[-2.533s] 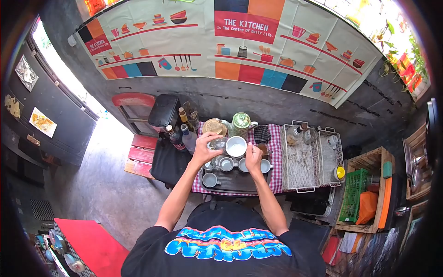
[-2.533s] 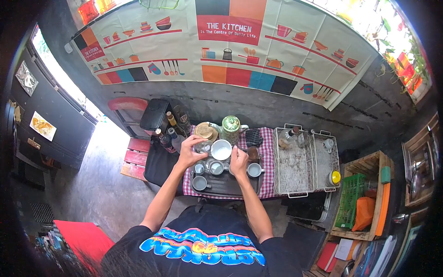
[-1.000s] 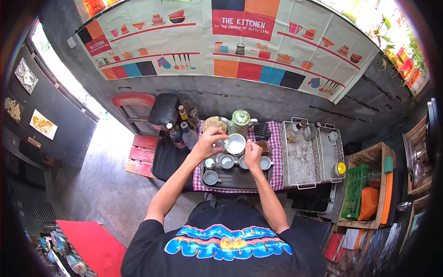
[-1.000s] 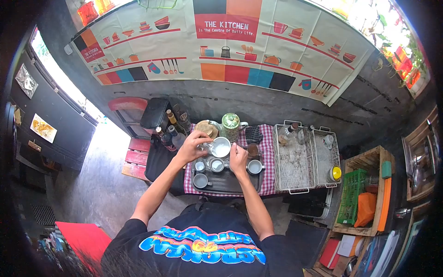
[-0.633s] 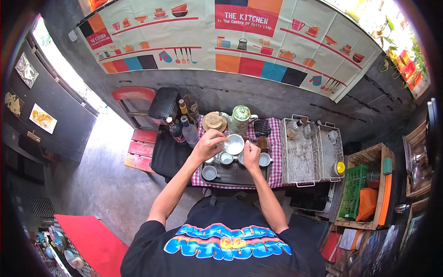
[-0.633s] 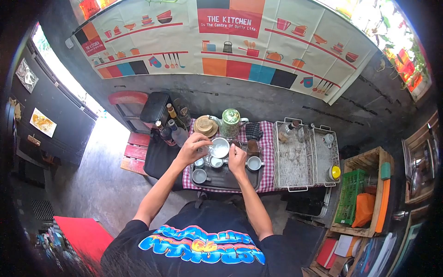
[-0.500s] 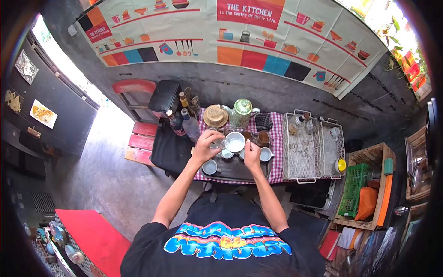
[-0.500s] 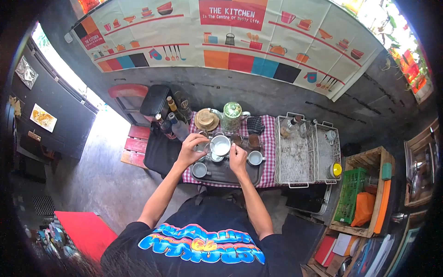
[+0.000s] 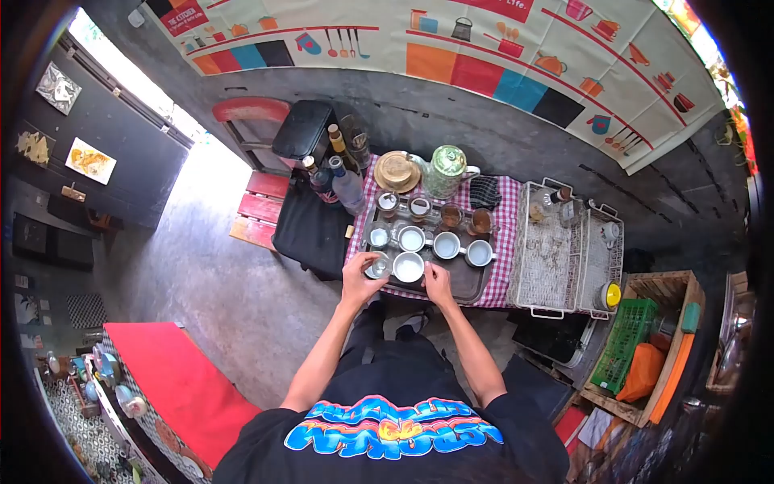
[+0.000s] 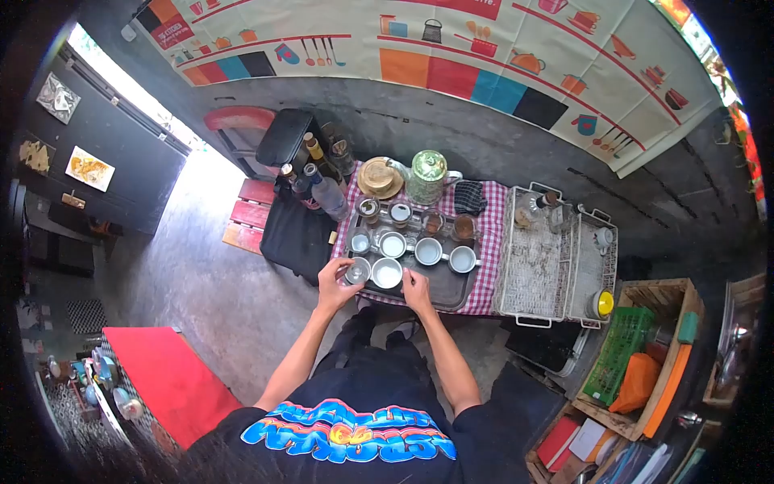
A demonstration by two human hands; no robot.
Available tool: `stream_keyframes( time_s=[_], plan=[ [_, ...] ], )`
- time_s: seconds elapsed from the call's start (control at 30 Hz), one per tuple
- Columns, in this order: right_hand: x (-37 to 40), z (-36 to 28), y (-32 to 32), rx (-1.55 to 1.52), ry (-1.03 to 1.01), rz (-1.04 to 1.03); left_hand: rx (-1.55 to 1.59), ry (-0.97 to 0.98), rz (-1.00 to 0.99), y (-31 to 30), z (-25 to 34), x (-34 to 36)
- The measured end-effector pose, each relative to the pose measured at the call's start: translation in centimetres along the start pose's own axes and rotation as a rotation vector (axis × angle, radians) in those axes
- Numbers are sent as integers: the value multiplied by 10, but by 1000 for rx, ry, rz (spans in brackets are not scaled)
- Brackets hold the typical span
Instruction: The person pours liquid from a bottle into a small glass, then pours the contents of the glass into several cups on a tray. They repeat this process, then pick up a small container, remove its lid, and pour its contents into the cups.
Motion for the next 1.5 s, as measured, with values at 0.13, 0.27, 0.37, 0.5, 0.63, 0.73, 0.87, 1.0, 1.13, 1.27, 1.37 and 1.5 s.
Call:
stream_keyframes(
  time_s=[0.13, 0.27, 0.37, 0.5, 0.63, 0.73, 0.87, 1.0, 1.13, 1.27, 1.37, 1.5],
  plan=[
    [-3, 36, 9, 23, 70, -27, 17, -51, 35, -4, -21, 23],
    [-9, 57, 8, 37, 116, -54, 26, -81, 49, -6, -16, 36],
    [-12, 66, 10, 54, 111, -76, -2, -89, 62, -8, -11, 40],
    [-13, 74, 9, 59, 113, -76, -1, -73, 84, -7, -9, 41],
    [-8, 87, 8, -9, 169, -67, 14, -76, 89, -7, -10, 46],
    [-6, 96, 6, -90, 180, -74, 10, -88, 94, -8, -8, 51],
    [-5, 105, 8, -313, 237, -82, 0, -110, 94, -6, -14, 60],
    [-1, 109, 3, -235, 278, -52, 3, -104, 109, -3, -17, 68],
    [18, 112, -8, -234, 268, 18, -19, -91, 135, -6, -16, 71],
    [32, 108, -20, -244, 291, 10, 19, -67, 165, -11, -9, 66],
    [38, 97, -31, -234, 301, 2, 28, -67, 155, -11, -14, 57],
    [32, 67, -41, -208, 247, 8, 87, -52, 182, -16, -6, 40]
  ],
)
Point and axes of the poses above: each hand's wrist, its own x-axis away from the middle knuckle, its own y-axis out of the palm, z = x × y, the point moved 10 cm from there along -x, towards the middle knuckle, and after that the axes turned 5 degrees about -x, right-handed, at the moved point
